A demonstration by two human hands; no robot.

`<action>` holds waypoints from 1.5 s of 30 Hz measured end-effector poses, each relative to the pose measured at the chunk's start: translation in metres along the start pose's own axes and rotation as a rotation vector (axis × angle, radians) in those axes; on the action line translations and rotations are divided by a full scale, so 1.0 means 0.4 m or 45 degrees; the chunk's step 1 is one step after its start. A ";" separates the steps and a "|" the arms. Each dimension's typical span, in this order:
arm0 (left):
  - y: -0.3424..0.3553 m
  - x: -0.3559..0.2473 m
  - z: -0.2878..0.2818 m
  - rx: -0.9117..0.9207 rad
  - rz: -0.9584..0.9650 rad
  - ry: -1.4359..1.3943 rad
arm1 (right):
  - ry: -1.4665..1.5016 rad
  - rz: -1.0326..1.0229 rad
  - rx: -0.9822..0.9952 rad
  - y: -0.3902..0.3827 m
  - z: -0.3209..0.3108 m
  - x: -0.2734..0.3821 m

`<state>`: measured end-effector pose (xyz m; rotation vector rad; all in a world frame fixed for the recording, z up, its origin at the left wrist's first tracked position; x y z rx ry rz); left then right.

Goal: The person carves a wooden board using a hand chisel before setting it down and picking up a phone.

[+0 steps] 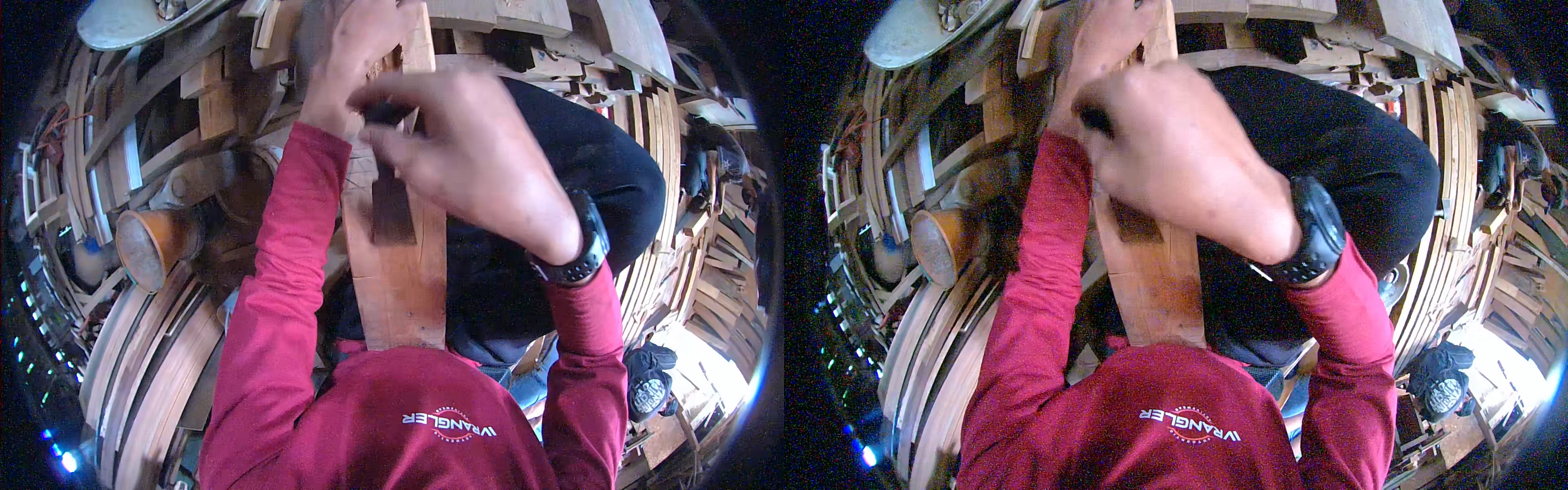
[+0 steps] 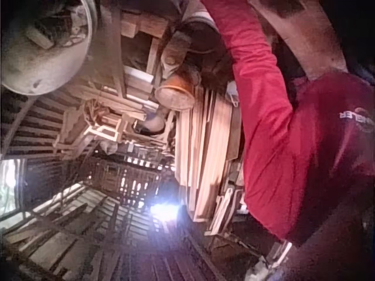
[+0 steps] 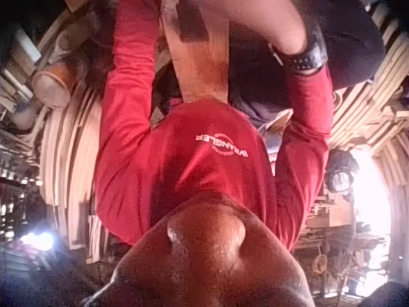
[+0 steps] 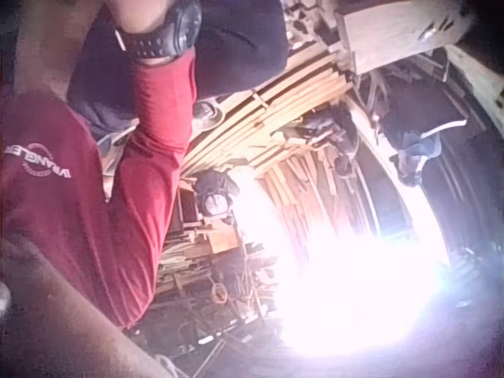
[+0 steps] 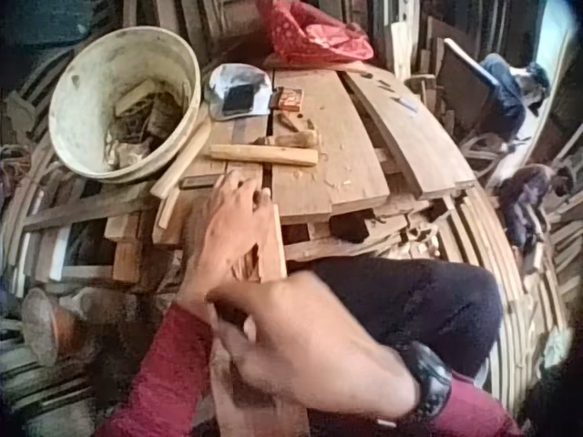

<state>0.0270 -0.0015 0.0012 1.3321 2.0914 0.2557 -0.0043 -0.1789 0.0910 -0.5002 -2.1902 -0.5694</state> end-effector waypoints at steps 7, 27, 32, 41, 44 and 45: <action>-0.005 0.017 0.003 0.044 0.035 -0.031 | -0.177 0.084 0.139 -0.004 0.003 -0.010; -0.004 0.025 0.010 0.027 0.036 -0.017 | -0.061 0.103 0.178 -0.004 0.000 0.006; -0.004 0.012 0.000 -0.022 0.064 -0.056 | -0.280 0.042 -0.120 0.000 0.001 -0.020; -0.009 0.022 0.031 -0.137 0.103 -0.043 | -0.212 0.018 -0.166 -0.003 -0.016 -0.026; -0.007 0.034 0.019 -0.040 0.040 -0.101 | -0.084 0.235 0.262 -0.007 -0.001 -0.031; -0.007 0.028 0.015 0.000 0.064 -0.057 | -0.083 0.241 0.263 -0.007 -0.006 -0.028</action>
Point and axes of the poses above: each hand's wrist, its own y-axis towards the middle knuckle, its own z-axis out of the palm, x = y × z, the point moved 2 cm from there along y, towards the middle knuckle, and after that the axes turned 7 degrees about -x, right-handed, at the moved point
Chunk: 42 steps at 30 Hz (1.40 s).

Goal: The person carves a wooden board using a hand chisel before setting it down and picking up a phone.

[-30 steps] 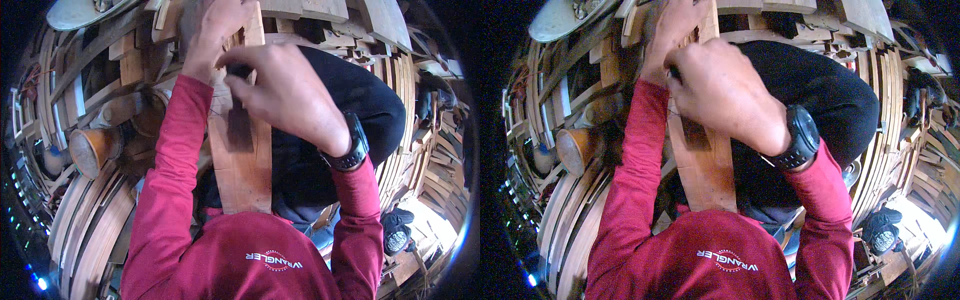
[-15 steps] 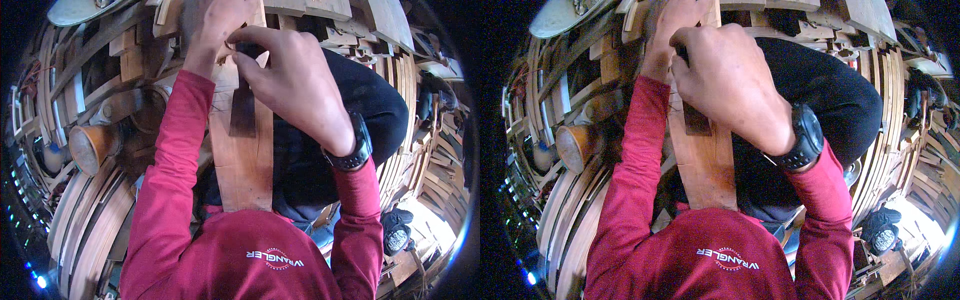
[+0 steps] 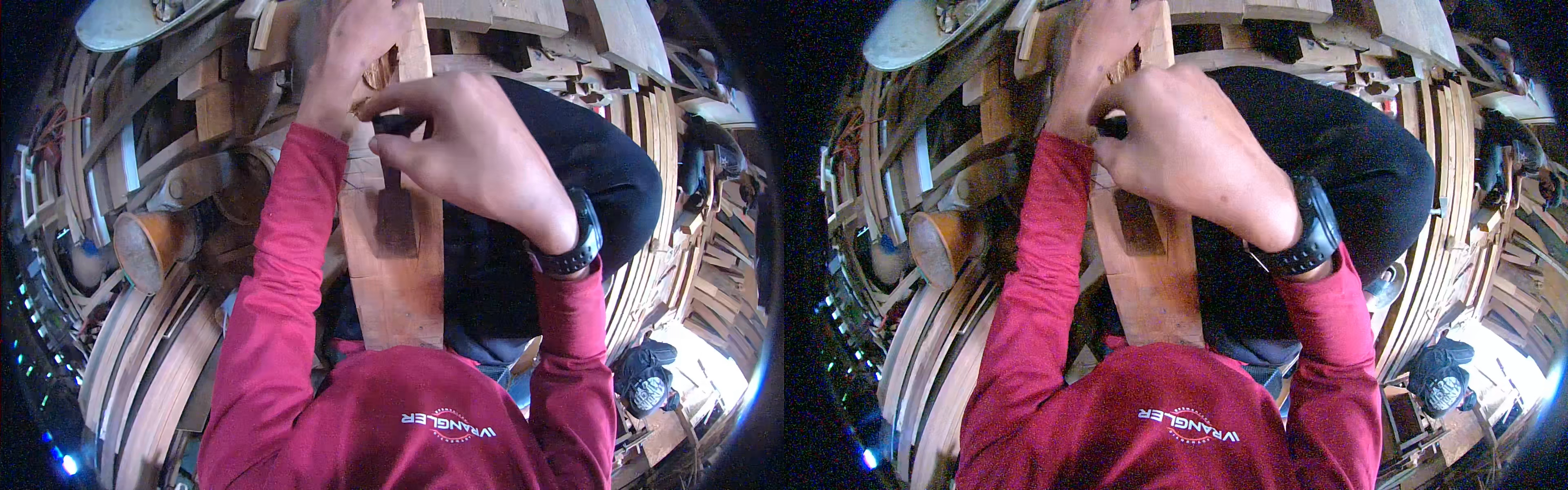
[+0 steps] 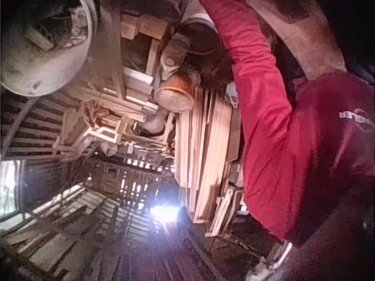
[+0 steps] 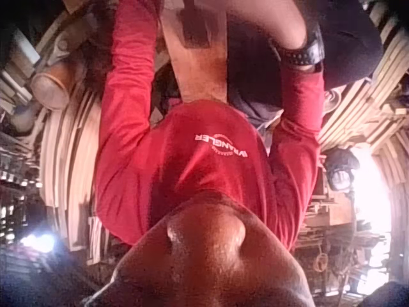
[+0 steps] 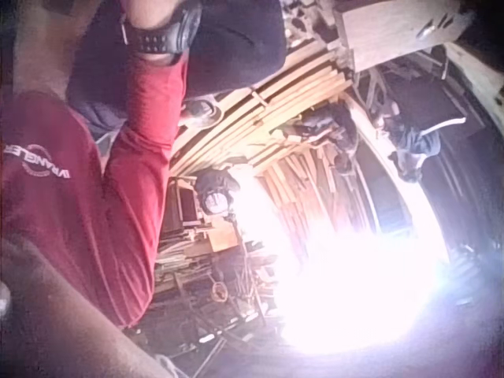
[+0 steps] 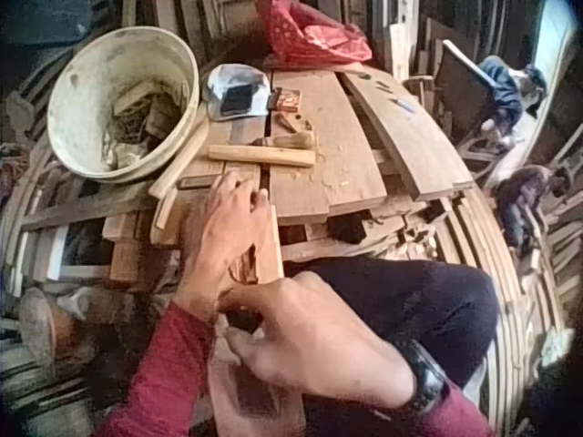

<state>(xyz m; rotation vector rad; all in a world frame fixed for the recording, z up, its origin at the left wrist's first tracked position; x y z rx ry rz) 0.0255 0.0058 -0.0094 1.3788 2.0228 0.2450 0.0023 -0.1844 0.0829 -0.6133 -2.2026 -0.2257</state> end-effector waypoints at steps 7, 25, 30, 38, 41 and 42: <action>0.001 -0.018 -0.014 -0.021 -0.004 -0.003 | 0.064 -0.056 -0.229 0.000 0.009 -0.007; 0.004 -0.009 -0.016 0.054 -0.066 -0.012 | 0.297 0.007 -0.333 -0.006 0.029 -0.013; 0.000 -0.031 -0.022 0.044 -0.078 0.030 | 0.368 -0.035 -0.290 -0.010 0.042 -0.024; 0.000 -0.011 -0.011 0.053 -0.058 0.026 | 0.429 -0.037 -0.163 -0.018 0.054 -0.015; -0.001 -0.009 -0.002 0.033 -0.056 0.035 | 0.520 0.028 -0.260 -0.015 0.055 -0.019; 0.003 -0.008 -0.001 0.033 -0.049 0.053 | 0.524 0.047 -0.331 -0.012 0.054 -0.023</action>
Point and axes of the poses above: each hand's wrist, its own y-axis towards the middle knuckle, its own z-axis out of the palm, x = y × z, the point moved 2 cm from there along y, towards the middle knuckle, and after that the axes turned 7 degrees about -x, right-handed, at the moved point
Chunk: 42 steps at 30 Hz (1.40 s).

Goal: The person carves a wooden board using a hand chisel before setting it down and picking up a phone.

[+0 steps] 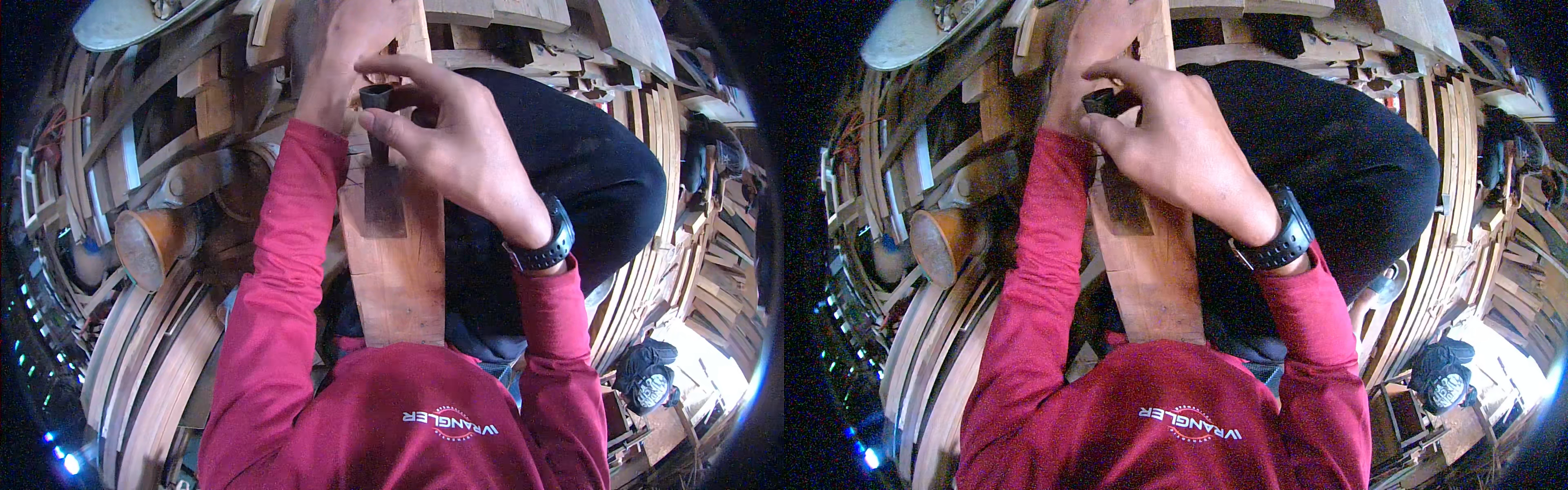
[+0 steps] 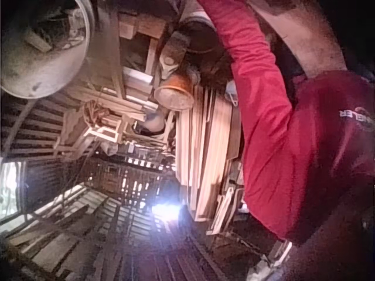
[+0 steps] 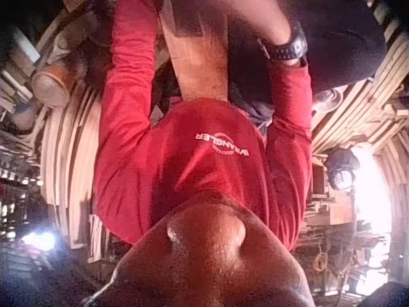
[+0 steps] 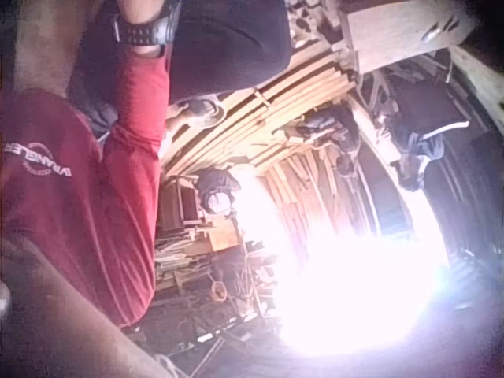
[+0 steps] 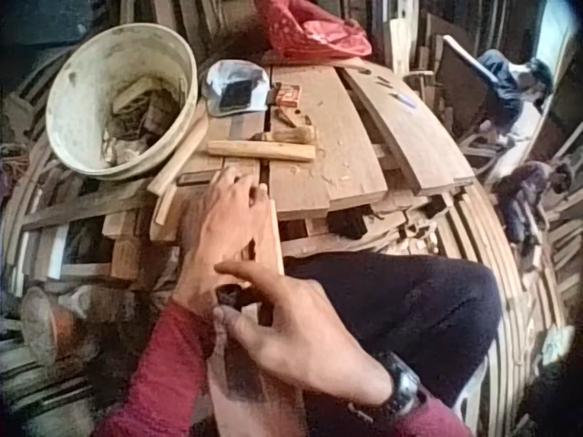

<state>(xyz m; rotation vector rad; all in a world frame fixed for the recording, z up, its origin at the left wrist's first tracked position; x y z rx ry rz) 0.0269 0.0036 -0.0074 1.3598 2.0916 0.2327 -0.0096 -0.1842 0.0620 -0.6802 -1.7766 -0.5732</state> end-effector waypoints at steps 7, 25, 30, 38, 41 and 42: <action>-0.001 -0.014 -0.018 -0.018 0.010 -0.085 | 0.092 0.085 0.173 -0.021 0.019 -0.010; 0.001 0.009 0.002 -0.047 0.043 -0.155 | 0.152 0.007 0.235 -0.028 0.028 -0.015; 0.006 0.003 0.000 -0.096 0.139 -0.092 | 0.067 -0.007 0.206 -0.023 0.017 -0.002; 0.003 -0.019 -0.010 -0.027 0.015 -0.103 | 0.107 0.047 0.111 -0.026 -0.001 -0.005; 0.000 0.000 -0.019 -0.008 0.022 -0.065 | 0.000 -0.080 0.403 -0.034 0.023 -0.001; -0.006 -0.004 -0.024 0.014 0.011 -0.063 | 0.000 -0.076 0.402 -0.034 0.018 0.003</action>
Point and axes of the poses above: each hand's wrist, its own y-axis towards the middle knuckle, its own z-axis out of the palm, x = y × z, the point moved 2 cm from there along y, towards the middle knuckle, and after that the axes turned 7 degrees about -x, right-handed, at the moved point
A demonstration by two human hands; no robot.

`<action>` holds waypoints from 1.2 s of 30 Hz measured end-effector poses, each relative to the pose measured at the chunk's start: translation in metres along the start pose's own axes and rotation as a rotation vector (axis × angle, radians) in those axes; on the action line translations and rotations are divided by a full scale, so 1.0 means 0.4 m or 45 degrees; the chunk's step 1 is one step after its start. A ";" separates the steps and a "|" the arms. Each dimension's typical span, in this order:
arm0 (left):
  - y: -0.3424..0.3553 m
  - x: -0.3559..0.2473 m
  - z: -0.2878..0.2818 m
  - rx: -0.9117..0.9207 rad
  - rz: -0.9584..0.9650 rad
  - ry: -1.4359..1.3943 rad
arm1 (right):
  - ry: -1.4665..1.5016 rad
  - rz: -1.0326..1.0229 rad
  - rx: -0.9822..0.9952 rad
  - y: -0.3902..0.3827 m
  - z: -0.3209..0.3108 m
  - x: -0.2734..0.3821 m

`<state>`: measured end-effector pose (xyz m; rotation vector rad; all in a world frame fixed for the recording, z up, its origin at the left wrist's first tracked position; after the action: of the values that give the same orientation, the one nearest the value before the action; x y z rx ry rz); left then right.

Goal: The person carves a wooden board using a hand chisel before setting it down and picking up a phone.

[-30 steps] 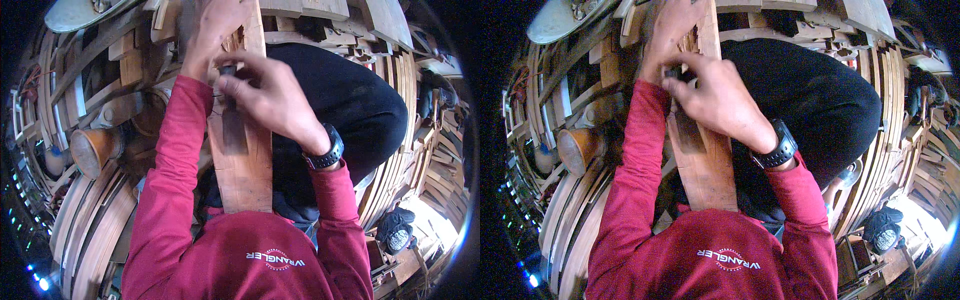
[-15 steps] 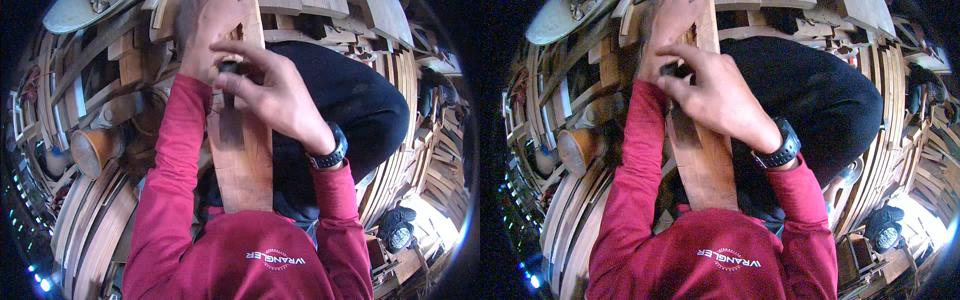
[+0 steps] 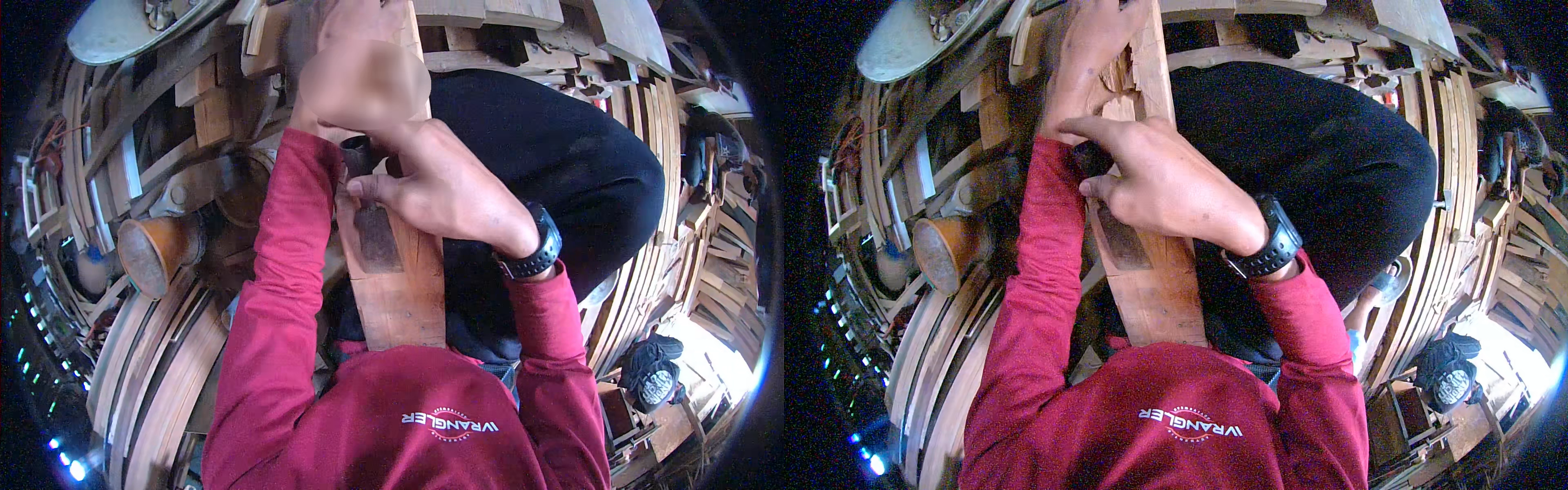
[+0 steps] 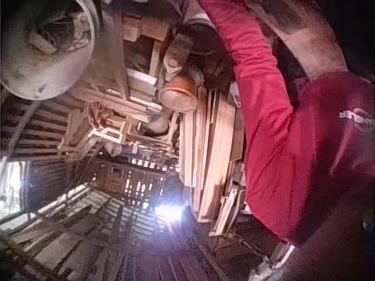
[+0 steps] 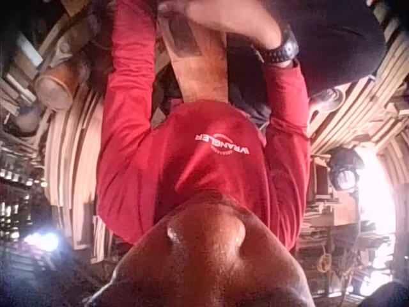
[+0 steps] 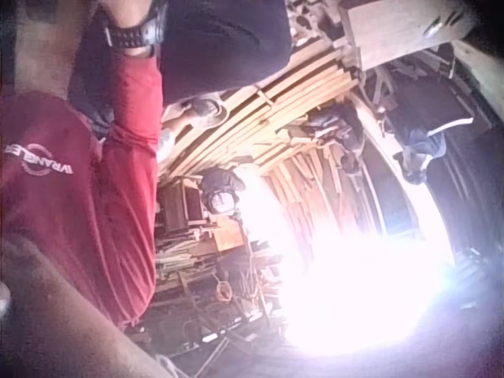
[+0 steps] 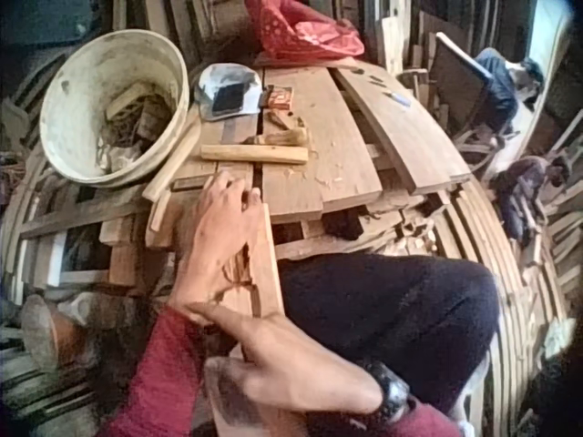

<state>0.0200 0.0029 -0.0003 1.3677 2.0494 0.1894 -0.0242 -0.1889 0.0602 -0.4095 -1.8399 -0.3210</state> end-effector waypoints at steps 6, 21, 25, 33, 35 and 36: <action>0.006 -0.006 0.000 -0.024 0.016 0.027 | -0.013 0.098 -0.193 0.002 -0.014 -0.003; -0.005 -0.049 -0.028 0.006 -0.064 0.081 | 0.073 0.015 -0.246 -0.003 -0.021 0.008; 0.008 -0.018 -0.008 -0.015 0.036 0.055 | 0.040 -0.076 -0.383 0.001 -0.022 0.003; 0.014 -0.020 -0.008 -0.032 0.078 0.047 | 0.018 0.014 -0.361 -0.002 -0.029 0.014; 0.006 -0.011 -0.005 -0.037 0.052 0.063 | -0.016 -0.064 -0.286 -0.005 -0.008 0.002; 0.002 -0.016 -0.011 -0.035 0.023 0.077 | 0.032 -0.116 -0.236 0.001 0.009 0.004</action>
<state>0.0195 -0.0014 0.0063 1.3798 2.0764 0.2688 -0.0276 -0.1869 0.0606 -0.4476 -1.8138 -0.5598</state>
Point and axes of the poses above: each hand's wrist, its own y-axis towards the middle knuckle, its own z-axis out of the palm, x = y × z, the point moved 2 cm from there along y, towards the middle knuckle, and after that the axes turned 7 degrees about -x, right-handed, at the moved point
